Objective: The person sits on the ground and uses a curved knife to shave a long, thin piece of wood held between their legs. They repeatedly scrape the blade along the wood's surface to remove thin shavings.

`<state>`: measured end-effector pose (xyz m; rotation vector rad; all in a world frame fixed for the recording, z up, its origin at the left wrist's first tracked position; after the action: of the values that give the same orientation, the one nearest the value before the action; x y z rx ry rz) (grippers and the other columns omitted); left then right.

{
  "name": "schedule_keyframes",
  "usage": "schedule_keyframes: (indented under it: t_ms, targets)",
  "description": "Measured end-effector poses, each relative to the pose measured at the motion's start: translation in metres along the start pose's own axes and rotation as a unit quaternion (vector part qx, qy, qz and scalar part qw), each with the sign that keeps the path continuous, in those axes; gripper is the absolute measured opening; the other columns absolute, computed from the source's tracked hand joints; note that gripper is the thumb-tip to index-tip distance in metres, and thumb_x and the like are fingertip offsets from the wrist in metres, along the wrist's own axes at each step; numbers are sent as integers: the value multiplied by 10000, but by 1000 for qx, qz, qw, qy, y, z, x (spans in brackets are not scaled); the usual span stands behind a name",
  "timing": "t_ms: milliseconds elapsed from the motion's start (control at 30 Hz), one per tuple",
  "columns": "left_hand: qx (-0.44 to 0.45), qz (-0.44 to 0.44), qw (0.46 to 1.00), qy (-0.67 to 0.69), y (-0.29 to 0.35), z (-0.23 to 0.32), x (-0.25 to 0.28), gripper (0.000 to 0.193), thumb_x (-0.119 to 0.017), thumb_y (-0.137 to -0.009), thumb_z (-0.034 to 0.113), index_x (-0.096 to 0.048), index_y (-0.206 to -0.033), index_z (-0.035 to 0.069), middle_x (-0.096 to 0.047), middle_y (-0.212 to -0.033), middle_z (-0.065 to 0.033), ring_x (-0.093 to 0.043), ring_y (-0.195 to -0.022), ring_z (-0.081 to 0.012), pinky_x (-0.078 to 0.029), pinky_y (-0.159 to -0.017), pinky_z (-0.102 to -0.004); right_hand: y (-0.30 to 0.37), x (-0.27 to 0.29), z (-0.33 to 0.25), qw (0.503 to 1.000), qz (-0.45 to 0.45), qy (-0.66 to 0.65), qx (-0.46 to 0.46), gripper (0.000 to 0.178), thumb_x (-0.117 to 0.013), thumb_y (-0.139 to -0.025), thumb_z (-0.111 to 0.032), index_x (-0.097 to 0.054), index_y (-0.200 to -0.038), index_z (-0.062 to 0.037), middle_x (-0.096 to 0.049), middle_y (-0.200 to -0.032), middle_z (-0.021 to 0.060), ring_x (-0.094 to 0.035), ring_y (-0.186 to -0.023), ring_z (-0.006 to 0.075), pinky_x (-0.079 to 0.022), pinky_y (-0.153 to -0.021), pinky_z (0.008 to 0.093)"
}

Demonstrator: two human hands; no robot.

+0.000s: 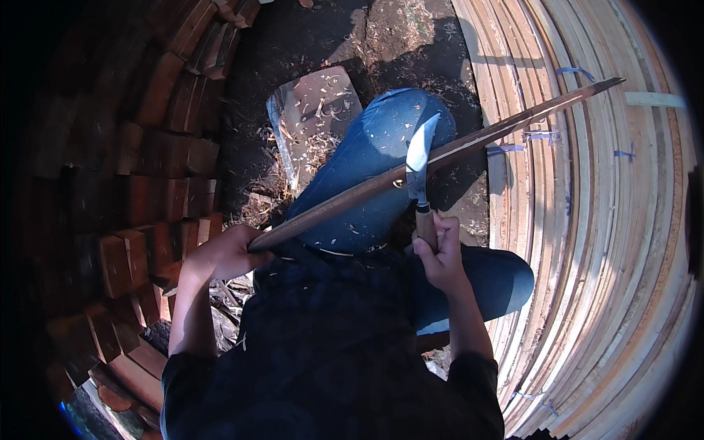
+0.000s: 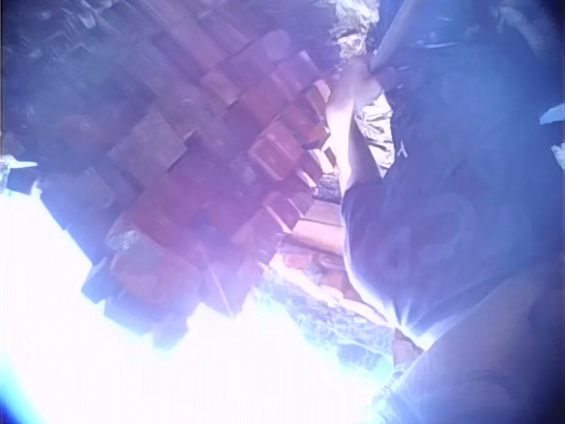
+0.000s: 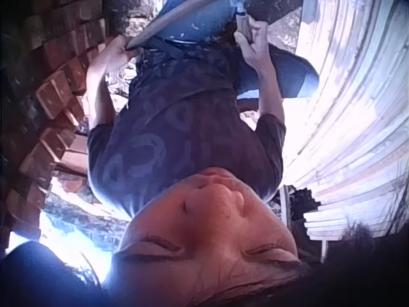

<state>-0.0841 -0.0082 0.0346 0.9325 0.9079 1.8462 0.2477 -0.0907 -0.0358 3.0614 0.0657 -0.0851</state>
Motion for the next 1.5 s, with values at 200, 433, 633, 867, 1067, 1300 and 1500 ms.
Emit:
schedule_keyframes:
  t_ms: [200, 433, 633, 867, 1067, 1300, 1500]
  targets:
    - [-13, 14, 1000, 13, 6, 11, 2, 261, -645, -822, 187, -633, -965, -31, -639, -739, -154, -601, -702, -165, -451, -669, -339, -10, 19, -12, 999, 16, 11, -30, 332, -543, -885, 20, -351, -1148, -42, -484, -1165, 130, -515, -959, 104, -448, -786, 257]
    - [3, 1, 1000, 14, 5, 9, -1, 268, -643, -824, 201, -623, -942, -38, -621, -707, -137, -574, -677, -146, -445, -647, -333, -1, 17, 8, 998, 49, -16, -47, 352, -579, -870, 11, -370, -1148, -40, -538, -1062, 115, -568, -968, 162, -442, -853, 289]
    - [-30, 17, 999, 26, 2, 5, -5, 271, -652, -819, 204, -632, -941, -38, -624, -698, -128, -580, -667, -152, -446, -641, -339, 1, 8, 4, 994, 90, -64, -14, 351, -618, -851, -8, -441, -1153, -24, -598, -980, 113, -590, -947, 166, -436, -848, 284]
    - [-9, 3, 1000, 21, 3, 8, 0, 281, -663, -798, 156, -642, -1019, -16, -674, -796, -114, -614, -768, -137, -459, -704, -311, 13, 3, 8, 989, 96, -113, -9, 418, -619, -844, -8, -414, -1207, -32, -594, -1081, 154, -602, -977, 171, -440, -860, 291]
    - [-53, 44, 997, 34, 7, 16, -2, 296, -656, -821, 210, -631, -1017, -10, -609, -691, -86, -551, -651, -125, -437, -621, -313, 17, -5, -34, 997, 37, 61, -31, 454, -621, -828, -5, -400, -1223, -32, -628, -979, 145, -613, -889, 164, -447, -804, 287]
    - [0, 39, 999, 29, 13, 30, -5, 496, -669, -828, 385, -598, -1143, 8, -643, -857, -131, -588, -797, -171, -461, -728, -324, 13, 5, -33, 968, 57, 241, 42, 365, -565, -833, 54, -468, -1182, 6, -587, -924, 89, -582, -709, 91, -489, -624, 229]
    - [-51, -58, 996, -37, -16, 23, -24, 595, -551, -873, 529, -605, -1123, -8, -651, -911, -164, -624, -874, -239, -468, -797, -341, 34, 16, -6, 966, 242, 83, -38, 274, -631, -830, -45, -537, -1084, -4, -598, -858, 77, -560, -765, 113, -454, -715, 253]
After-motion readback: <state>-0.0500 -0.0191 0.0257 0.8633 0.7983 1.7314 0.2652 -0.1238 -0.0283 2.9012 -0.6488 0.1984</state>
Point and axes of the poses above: each hand's wrist, its own y-axis away from the middle knuckle, its own x-axis out of the back of the hand, z = x × y, the point moved 4 cm from there along -y, towards the middle knuckle
